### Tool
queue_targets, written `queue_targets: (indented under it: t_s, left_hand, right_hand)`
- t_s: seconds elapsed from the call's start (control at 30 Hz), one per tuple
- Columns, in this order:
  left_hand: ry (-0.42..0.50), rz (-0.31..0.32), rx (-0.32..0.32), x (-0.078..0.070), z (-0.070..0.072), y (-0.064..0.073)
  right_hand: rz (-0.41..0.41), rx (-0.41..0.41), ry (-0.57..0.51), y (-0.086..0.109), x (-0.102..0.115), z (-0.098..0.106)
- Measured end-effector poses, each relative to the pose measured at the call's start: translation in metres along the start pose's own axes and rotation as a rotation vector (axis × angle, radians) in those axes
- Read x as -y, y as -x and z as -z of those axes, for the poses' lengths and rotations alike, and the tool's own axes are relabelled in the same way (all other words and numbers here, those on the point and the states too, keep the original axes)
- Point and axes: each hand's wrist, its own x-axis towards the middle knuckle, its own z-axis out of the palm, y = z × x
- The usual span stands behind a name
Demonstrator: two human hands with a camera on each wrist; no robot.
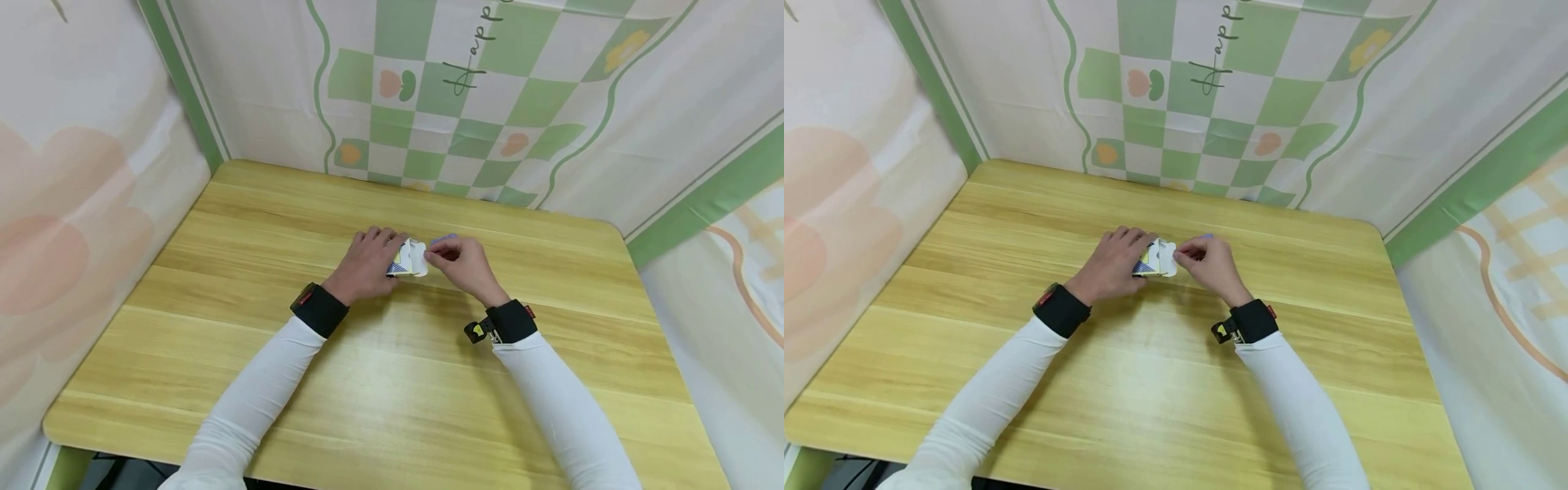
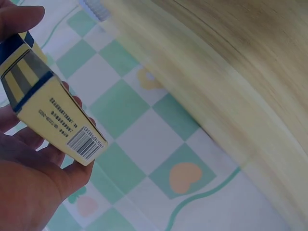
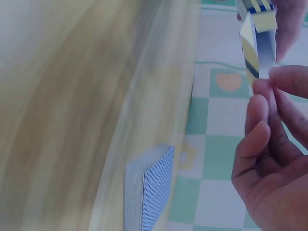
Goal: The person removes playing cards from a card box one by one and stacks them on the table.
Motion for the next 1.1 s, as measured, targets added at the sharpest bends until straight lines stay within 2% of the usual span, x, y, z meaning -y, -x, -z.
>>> queue_targets:
  t_s: [0.4, 0.77, 1.1]
  left_hand:
    - [-0.034, -0.053, -0.018, -0.002, 0.003, -0.001]
    - [-0.011, -0.047, -0.002, -0.003, 0.004, 0.001]
    - [-0.023, -0.050, 0.003, -0.002, 0.002, 0.002]
  right_hand:
    - [-0.006, 0.052, 0.093, -0.003, 0.010, -0.011]
    - [-0.016, 0.082, 0.037, -0.003, 0.011, -0.012]
    - [-0.052, 0.089, 0.040, -0.002, 0.013, -0.012]
